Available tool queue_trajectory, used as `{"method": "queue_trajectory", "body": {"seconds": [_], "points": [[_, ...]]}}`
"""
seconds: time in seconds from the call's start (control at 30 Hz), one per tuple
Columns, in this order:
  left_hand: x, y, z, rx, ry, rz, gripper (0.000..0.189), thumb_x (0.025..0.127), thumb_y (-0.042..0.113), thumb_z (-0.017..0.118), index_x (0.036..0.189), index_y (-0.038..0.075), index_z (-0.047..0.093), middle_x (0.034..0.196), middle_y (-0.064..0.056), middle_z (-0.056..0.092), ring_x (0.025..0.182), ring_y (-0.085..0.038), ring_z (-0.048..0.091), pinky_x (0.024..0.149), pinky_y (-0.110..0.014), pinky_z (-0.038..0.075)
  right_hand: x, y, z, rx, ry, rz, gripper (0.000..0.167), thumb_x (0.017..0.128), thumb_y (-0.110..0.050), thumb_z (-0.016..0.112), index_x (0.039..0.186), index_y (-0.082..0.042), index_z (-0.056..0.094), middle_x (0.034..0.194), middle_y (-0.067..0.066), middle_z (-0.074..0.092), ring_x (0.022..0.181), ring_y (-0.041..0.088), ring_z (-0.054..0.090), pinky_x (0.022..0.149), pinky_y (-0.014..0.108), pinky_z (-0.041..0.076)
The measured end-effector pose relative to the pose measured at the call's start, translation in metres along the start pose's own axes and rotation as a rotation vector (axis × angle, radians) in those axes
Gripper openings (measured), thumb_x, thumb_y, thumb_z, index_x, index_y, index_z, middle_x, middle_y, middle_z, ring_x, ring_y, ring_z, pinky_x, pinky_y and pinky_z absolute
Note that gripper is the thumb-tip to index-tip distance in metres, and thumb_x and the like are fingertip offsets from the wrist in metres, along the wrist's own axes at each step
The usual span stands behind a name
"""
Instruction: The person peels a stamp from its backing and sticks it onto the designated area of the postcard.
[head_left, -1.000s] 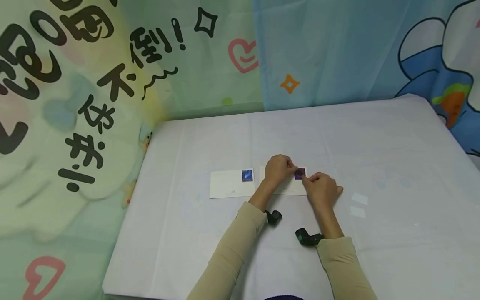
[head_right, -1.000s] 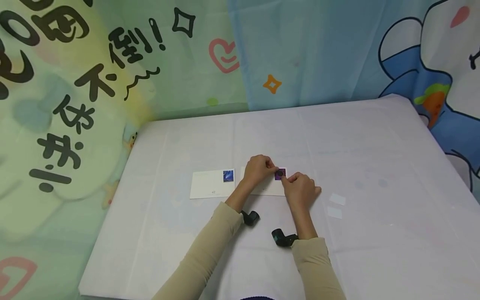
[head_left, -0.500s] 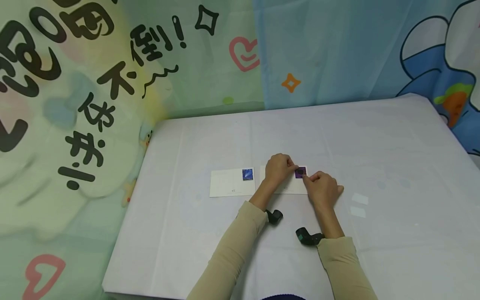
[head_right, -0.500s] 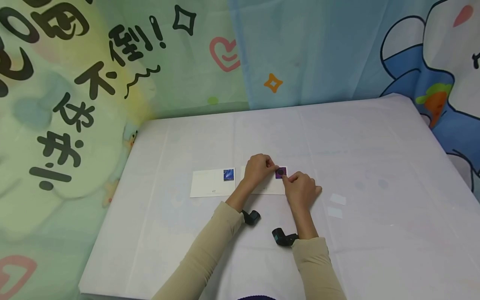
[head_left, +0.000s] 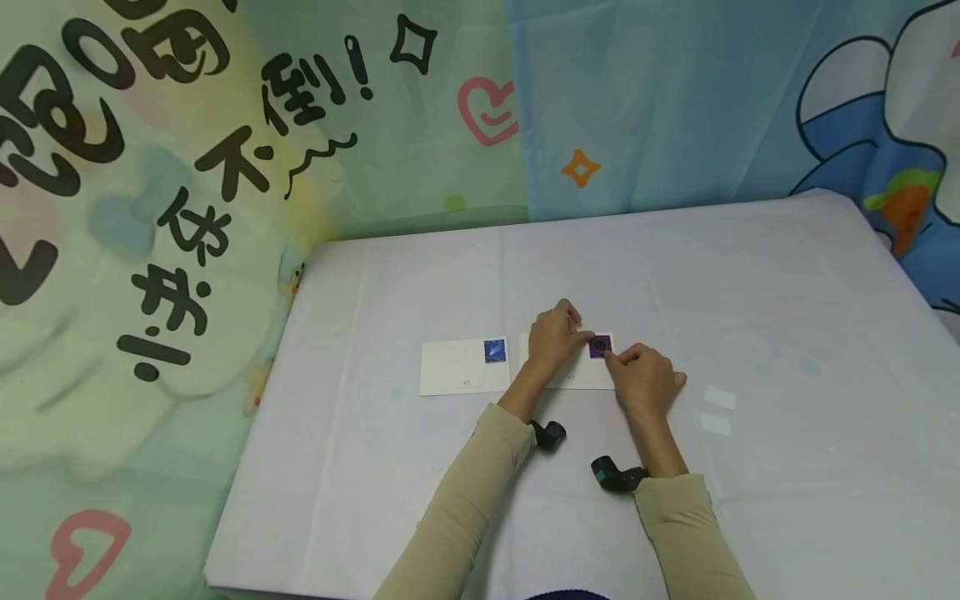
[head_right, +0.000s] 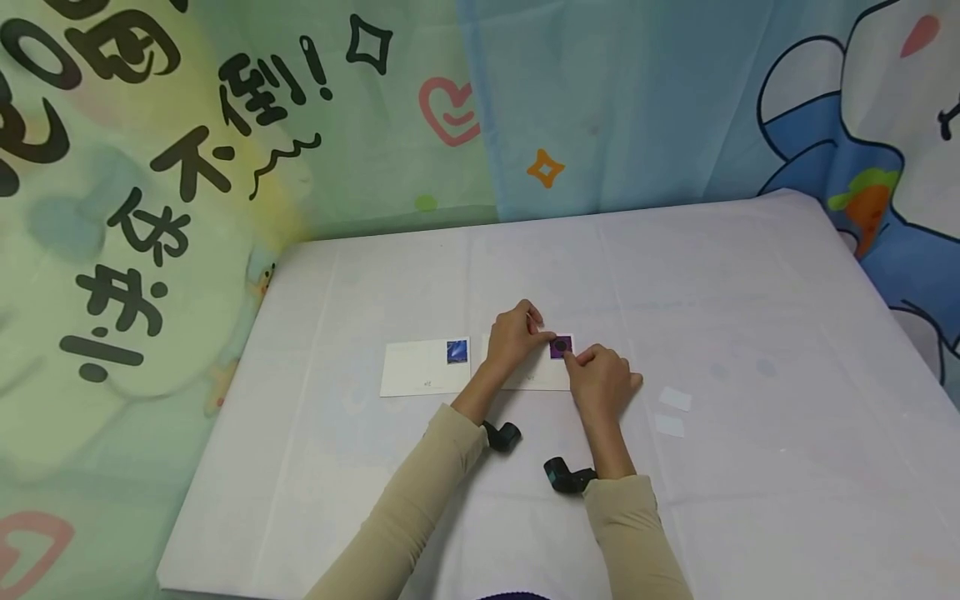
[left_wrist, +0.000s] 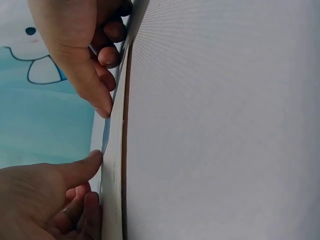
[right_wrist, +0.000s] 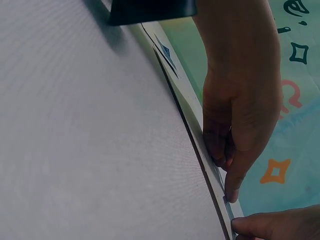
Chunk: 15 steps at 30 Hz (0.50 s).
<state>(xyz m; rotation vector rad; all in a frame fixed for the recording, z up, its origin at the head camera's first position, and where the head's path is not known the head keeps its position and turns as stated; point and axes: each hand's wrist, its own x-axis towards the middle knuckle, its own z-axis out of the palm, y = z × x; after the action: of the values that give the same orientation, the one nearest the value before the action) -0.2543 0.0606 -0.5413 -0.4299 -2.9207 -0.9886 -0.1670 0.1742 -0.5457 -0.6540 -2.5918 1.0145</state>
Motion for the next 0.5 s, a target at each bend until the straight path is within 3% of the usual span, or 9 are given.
{"method": "queue_trajectory", "body": {"seconds": [0.23,0.33,0.4,0.5], "points": [[-0.001,0.0,-0.004,-0.122,0.002,-0.041,0.025,0.084,0.021,0.07,0.102,0.009,0.057,0.064,0.005,0.055,0.05,-0.005,0.047,0.046,-0.017,0.036,0.0,-0.001,0.003,0.017,0.013,-0.01,0.029,0.084,-0.029,0.067,0.071,-0.003,0.064,0.066,0.013,0.063,0.07,0.034,0.056,0.076,0.05,0.025],[-0.004,0.001,-0.011,-0.129,0.061,-0.04,0.016,0.089,0.017,0.062,0.102,0.009,0.058,0.067,0.003,0.056,0.053,-0.006,0.048,0.047,-0.017,0.037,0.001,0.0,0.003,0.063,0.031,-0.016,0.03,0.088,-0.029,0.062,0.078,-0.001,0.063,0.069,0.015,0.062,0.071,0.034,0.055,0.077,0.049,0.025],[-0.01,0.002,-0.018,-0.078,0.118,-0.019,0.013,0.09,0.014,0.058,0.102,0.01,0.06,0.075,0.002,0.058,0.062,-0.008,0.052,0.05,-0.018,0.039,0.0,0.0,0.002,0.107,0.054,-0.047,0.028,0.09,-0.025,0.059,0.083,0.001,0.063,0.073,0.016,0.061,0.072,0.033,0.054,0.076,0.048,0.026],[-0.024,0.003,-0.029,0.099,0.168,0.04,0.022,0.089,0.012,0.057,0.111,0.01,0.06,0.097,-0.003,0.06,0.085,-0.013,0.057,0.063,-0.021,0.046,0.0,0.0,-0.001,0.137,0.048,-0.149,0.021,0.09,-0.017,0.058,0.095,0.002,0.064,0.083,0.018,0.061,0.08,0.034,0.053,0.078,0.048,0.03]]}}
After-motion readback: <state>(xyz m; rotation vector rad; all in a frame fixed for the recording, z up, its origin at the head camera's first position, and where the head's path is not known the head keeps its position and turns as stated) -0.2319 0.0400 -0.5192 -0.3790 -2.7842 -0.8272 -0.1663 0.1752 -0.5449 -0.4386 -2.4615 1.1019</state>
